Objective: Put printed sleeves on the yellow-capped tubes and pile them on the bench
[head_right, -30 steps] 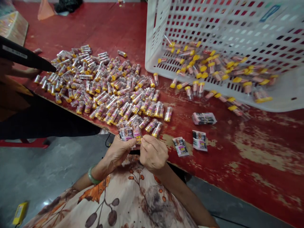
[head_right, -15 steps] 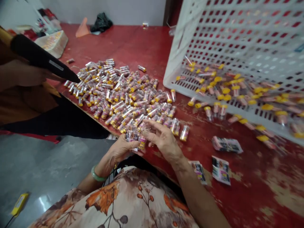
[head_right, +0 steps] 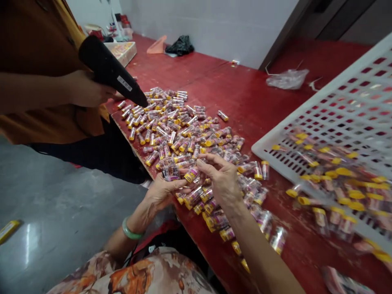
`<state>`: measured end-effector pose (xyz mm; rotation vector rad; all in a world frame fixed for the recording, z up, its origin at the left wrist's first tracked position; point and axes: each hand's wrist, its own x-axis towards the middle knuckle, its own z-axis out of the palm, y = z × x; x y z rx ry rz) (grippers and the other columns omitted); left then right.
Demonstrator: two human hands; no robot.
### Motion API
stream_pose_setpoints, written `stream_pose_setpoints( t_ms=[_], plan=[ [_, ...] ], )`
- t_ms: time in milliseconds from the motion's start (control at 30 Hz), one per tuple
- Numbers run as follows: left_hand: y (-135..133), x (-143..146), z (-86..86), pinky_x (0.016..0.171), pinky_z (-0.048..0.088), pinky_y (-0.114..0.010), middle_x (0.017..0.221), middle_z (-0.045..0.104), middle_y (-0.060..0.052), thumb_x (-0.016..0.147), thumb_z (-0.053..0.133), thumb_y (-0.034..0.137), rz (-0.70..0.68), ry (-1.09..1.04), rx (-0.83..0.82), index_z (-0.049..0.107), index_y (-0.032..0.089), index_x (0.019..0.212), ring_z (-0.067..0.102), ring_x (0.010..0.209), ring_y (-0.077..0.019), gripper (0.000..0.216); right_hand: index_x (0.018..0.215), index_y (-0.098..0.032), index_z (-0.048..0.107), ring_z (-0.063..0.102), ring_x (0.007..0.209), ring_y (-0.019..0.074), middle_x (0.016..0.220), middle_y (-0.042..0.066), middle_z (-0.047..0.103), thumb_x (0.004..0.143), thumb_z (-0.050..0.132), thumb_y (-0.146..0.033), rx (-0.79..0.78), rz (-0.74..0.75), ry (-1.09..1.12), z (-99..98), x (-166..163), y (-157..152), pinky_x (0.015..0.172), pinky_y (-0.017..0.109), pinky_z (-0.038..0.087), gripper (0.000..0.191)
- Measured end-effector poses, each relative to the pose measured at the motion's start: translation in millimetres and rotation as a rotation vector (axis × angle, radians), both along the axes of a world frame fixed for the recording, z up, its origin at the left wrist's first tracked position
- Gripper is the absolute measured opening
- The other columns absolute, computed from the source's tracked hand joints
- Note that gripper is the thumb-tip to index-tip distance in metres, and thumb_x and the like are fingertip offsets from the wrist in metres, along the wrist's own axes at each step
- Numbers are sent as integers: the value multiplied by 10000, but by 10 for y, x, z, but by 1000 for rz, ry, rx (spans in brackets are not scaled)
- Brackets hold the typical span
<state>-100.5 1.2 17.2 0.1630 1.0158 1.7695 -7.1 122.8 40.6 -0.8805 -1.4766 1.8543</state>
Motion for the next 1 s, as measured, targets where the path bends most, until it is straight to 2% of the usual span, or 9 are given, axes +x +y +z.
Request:
stream_pose_setpoints(
  t_ms=[267,400,600,767,1000],
  plan=[
    [268,-204,-113,587,566,-298,719,717,-64,433,907,228,132,-46,30,699,86,766,676,579,-184,417,843,-156,693,500,437,93,604,-20,608,608,786,-331,69,20,36,-54,-338,190,385,227,412,308],
    [361,-325,-99,563,561,-280,716,710,-51,449,903,226,195,-21,62,687,85,763,662,555,-160,406,857,-149,698,472,422,72,619,-24,608,608,784,-321,74,37,63,-64,-505,296,369,206,384,315],
    [438,-504,-52,582,574,-294,771,720,-66,448,900,180,260,-35,122,650,93,830,690,616,-192,465,828,-144,692,474,422,74,611,-21,611,584,796,-320,81,39,128,-45,-762,439,377,210,401,319],
    [489,-611,-82,541,566,-277,725,718,-59,433,899,164,336,-69,160,676,85,758,673,581,-179,402,824,-140,687,475,437,73,619,-19,607,616,786,-318,150,77,129,-5,-909,411,387,206,388,291],
    [490,-752,-108,559,554,-259,673,709,-83,385,909,203,389,-81,123,703,53,646,667,595,-178,364,784,-141,687,450,404,72,546,-32,579,590,771,-329,200,68,120,14,-1109,355,378,211,379,282]
  ],
)
